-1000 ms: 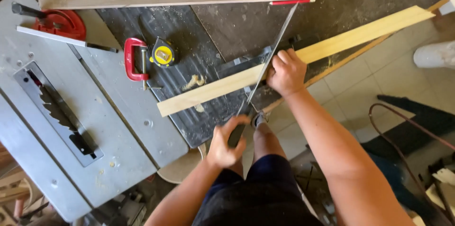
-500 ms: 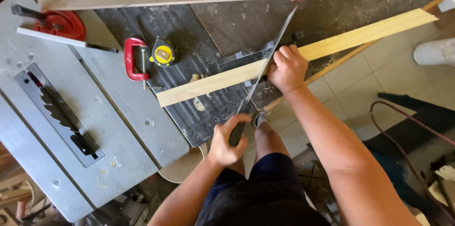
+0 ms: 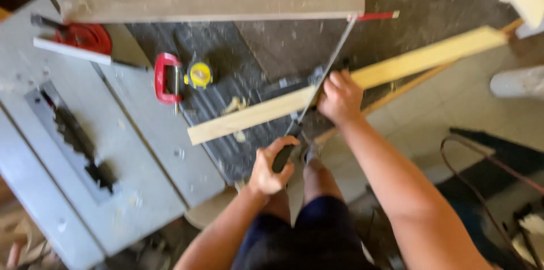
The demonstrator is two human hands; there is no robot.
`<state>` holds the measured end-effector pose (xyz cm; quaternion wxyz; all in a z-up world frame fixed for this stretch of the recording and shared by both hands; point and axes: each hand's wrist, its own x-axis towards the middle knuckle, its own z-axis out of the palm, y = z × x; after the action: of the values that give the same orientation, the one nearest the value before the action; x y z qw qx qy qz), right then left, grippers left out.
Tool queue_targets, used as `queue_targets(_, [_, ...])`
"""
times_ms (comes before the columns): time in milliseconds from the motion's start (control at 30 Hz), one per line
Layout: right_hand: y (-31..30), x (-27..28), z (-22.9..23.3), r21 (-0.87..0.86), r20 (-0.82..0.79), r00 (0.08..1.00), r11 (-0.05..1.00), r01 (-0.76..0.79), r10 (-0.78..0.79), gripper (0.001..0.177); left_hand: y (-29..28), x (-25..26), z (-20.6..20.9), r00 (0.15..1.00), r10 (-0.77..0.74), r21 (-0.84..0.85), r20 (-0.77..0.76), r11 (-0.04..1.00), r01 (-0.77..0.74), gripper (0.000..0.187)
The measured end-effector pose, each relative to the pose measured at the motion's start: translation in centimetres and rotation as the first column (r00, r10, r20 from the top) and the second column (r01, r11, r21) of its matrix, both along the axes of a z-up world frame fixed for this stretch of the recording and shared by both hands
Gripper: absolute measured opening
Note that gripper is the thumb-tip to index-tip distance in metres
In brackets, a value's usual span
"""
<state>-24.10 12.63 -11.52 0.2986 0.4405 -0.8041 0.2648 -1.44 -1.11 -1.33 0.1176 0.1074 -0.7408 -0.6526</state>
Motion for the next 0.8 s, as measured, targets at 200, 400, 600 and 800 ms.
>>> queue_targets(200, [-0.1, -0.1, -0.5, 0.007, -0.017, 0.999, 1.000, 0.027, -0.027, 0.017, 1.0, 3.3, -0.9, 0.998, -0.038, -0.028, 0.058, 0.999, 0.040, 0.047])
queue_targets(400, [0.1, 0.0, -1.7, 0.026, -0.035, 0.999, 1.000, -0.001, 0.002, 0.014, 1.2, 3.5, -0.6, 0.998, -0.010, -0.013, 0.064, 1.000, 0.011, 0.049])
queue_targets(600, [-0.5, 0.8, 1.0, 0.008, -0.002, 1.000, 1.000, -0.013, 0.013, 0.015, 1.2, -0.3, 0.3, 1.000, 0.025, -0.070, 0.016, 0.997, -0.023, 0.048])
queue_targets(800, [-0.5, 0.0, -3.6, -0.016, -0.010, 1.000, 1.000, -0.009, 0.008, 0.018, 0.8, 8.4, -1.8, 0.990, -0.016, -0.016, 0.142, 1.000, 0.019, 0.050])
